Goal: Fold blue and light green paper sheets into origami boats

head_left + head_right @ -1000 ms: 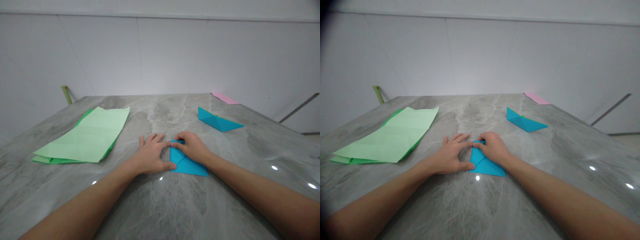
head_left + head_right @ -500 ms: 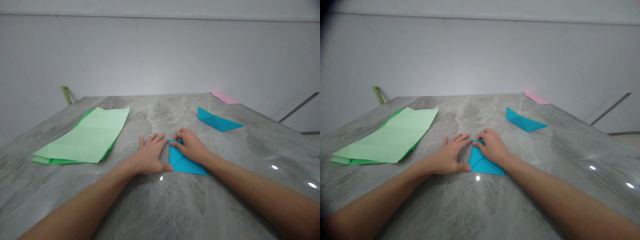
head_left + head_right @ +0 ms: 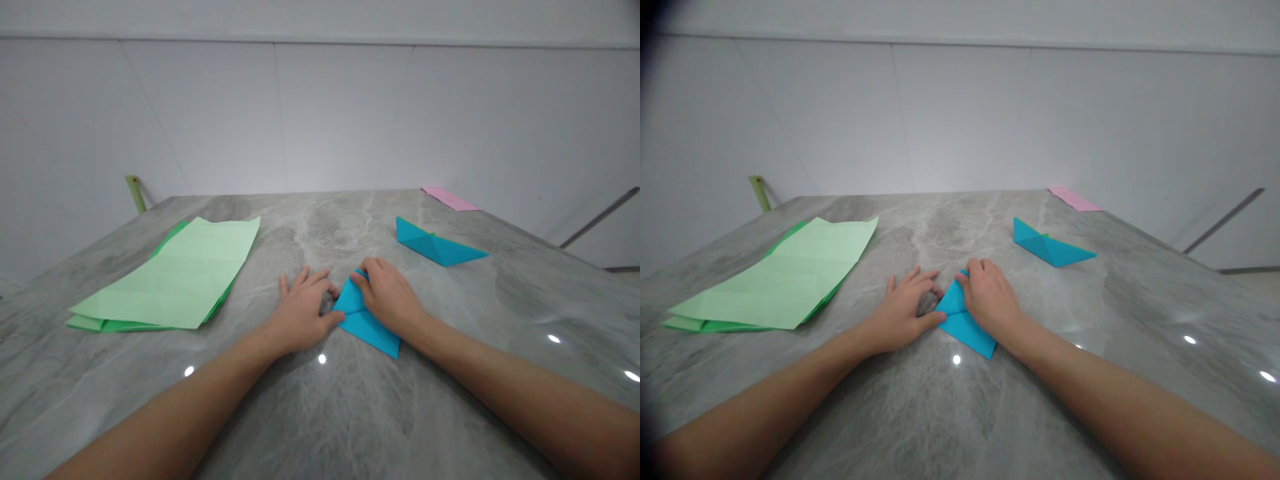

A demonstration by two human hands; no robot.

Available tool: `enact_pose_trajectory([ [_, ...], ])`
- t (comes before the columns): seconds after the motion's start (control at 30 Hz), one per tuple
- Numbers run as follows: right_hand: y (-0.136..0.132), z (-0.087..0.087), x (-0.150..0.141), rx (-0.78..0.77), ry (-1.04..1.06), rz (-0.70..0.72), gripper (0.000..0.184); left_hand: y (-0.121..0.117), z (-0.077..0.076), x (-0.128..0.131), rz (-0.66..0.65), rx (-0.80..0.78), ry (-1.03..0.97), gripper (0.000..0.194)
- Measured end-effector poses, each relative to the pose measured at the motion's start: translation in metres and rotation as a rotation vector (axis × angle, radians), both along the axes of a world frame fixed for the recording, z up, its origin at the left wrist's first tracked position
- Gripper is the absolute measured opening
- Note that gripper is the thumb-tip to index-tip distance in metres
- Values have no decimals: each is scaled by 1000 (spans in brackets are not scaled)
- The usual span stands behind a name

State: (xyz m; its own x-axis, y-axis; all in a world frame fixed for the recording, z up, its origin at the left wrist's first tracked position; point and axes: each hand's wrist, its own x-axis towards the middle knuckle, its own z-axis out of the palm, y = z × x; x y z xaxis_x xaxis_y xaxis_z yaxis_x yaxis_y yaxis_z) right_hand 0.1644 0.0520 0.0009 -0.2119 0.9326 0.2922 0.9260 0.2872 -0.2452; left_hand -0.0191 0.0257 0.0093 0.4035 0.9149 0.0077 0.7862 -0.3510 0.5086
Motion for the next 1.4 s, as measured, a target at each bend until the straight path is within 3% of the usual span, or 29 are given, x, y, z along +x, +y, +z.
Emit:
enact_pose_trajectory([
  [0.2, 2, -1, 3, -13, 56, -8, 18, 0, -4, 1, 56, 16, -93, 23],
  [0.37, 7, 0, 11, -70, 415, 64, 20, 3, -2, 0, 76, 34, -249, 22],
  [0.47, 6, 2, 13, -31, 617, 133, 24, 8, -4, 0, 66, -57, -547, 29],
  [0.6, 2, 4, 14, 2, 764, 204, 25, 13, -8, 2, 113, -303, -1015, 67],
  [0.67, 0, 5, 14, -19, 809, 208, 25, 13, -8, 3, 111, -345, -1092, 61],
  [0.8, -1, 5, 14, -65, 829, 200, 27, 11, -6, 3, 53, -356, -1106, 40],
  [1.4, 2, 5, 15, -61, 812, 176, 27, 9, -2, 0, 66, -210, -926, 38],
])
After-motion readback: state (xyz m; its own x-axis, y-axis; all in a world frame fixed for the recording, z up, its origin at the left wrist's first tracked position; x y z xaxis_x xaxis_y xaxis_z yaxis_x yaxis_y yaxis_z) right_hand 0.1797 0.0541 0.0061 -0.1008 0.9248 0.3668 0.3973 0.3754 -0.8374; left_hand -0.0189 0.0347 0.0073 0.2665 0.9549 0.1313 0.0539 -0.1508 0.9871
